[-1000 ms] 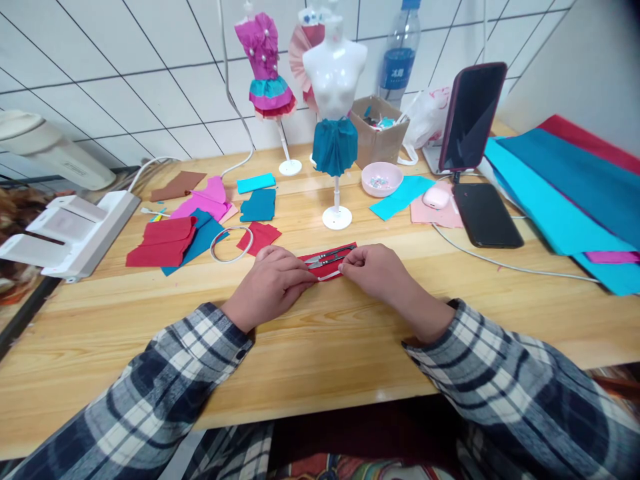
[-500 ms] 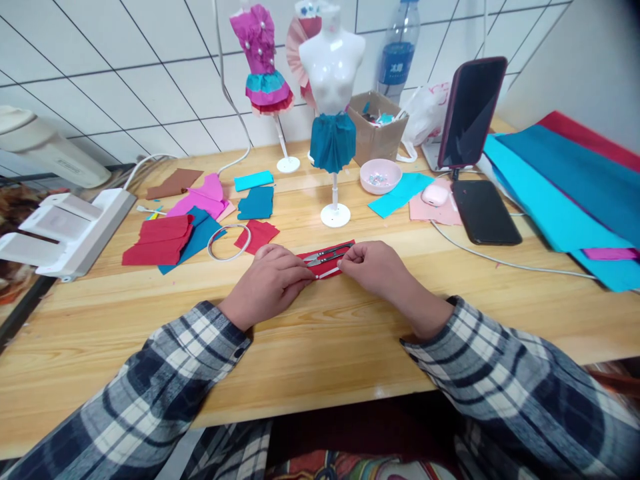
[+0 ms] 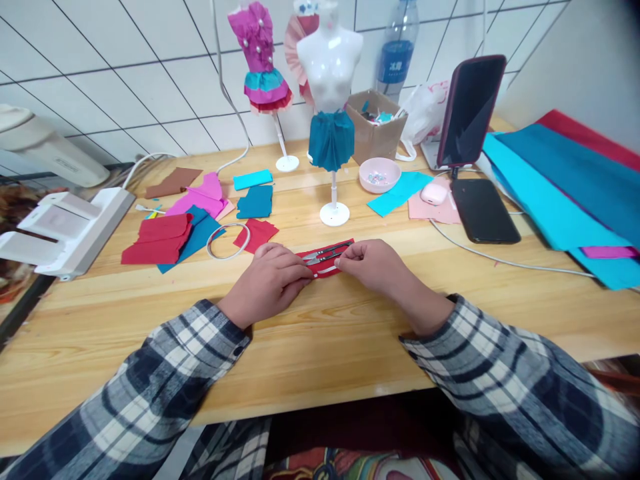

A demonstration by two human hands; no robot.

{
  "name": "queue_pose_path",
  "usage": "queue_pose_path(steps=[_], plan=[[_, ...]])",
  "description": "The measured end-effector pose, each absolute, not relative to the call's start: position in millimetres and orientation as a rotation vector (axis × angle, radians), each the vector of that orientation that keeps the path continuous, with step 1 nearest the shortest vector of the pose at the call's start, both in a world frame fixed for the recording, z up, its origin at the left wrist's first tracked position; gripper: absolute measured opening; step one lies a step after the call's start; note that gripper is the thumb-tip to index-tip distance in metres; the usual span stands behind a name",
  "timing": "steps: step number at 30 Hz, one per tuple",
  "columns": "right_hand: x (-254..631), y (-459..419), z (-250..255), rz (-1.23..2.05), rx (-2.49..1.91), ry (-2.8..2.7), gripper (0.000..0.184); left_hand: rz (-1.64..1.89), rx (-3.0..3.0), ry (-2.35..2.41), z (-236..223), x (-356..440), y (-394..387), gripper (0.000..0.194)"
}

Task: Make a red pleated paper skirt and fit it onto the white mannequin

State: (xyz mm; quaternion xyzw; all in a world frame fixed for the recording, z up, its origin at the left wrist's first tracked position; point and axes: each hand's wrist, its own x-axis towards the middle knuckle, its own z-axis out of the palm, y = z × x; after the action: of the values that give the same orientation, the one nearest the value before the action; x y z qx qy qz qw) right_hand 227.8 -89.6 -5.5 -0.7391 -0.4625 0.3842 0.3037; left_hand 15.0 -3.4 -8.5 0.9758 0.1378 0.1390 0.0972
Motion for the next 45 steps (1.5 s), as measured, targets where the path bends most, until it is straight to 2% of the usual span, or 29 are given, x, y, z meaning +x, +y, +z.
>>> queue_pose_path(steps=[4,13,20,39,45], plan=[[229.2,-89.9,-7.0,1.098,-1.83,-1.172,0.022,0.413,2.883,0.419,-9.1,14.7,-3.1,0.016],[227.9,-90.8,-4.6,1.061,-1.911,-1.208,0.018,0.423,2.898,0.446,-9.2,13.5,-3.7,0.017],[229.1,-91.6,-4.7,1.144,-1.838,-1.15,0.021,0.393,2.893,0.468,-9.9,12.6,-3.8,0.018],[225.7,-91.3,-3.2,0.882,-2.031,-1.34,0.014,0.369,2.89,0.494,-8.9,13.1,-5.1,0.019],[226.1,-91.5,-6.2,0.872,-2.038,-1.349,0.012,0.344,2.945,0.398,-7.8,11.7,-5.1,0.032]])
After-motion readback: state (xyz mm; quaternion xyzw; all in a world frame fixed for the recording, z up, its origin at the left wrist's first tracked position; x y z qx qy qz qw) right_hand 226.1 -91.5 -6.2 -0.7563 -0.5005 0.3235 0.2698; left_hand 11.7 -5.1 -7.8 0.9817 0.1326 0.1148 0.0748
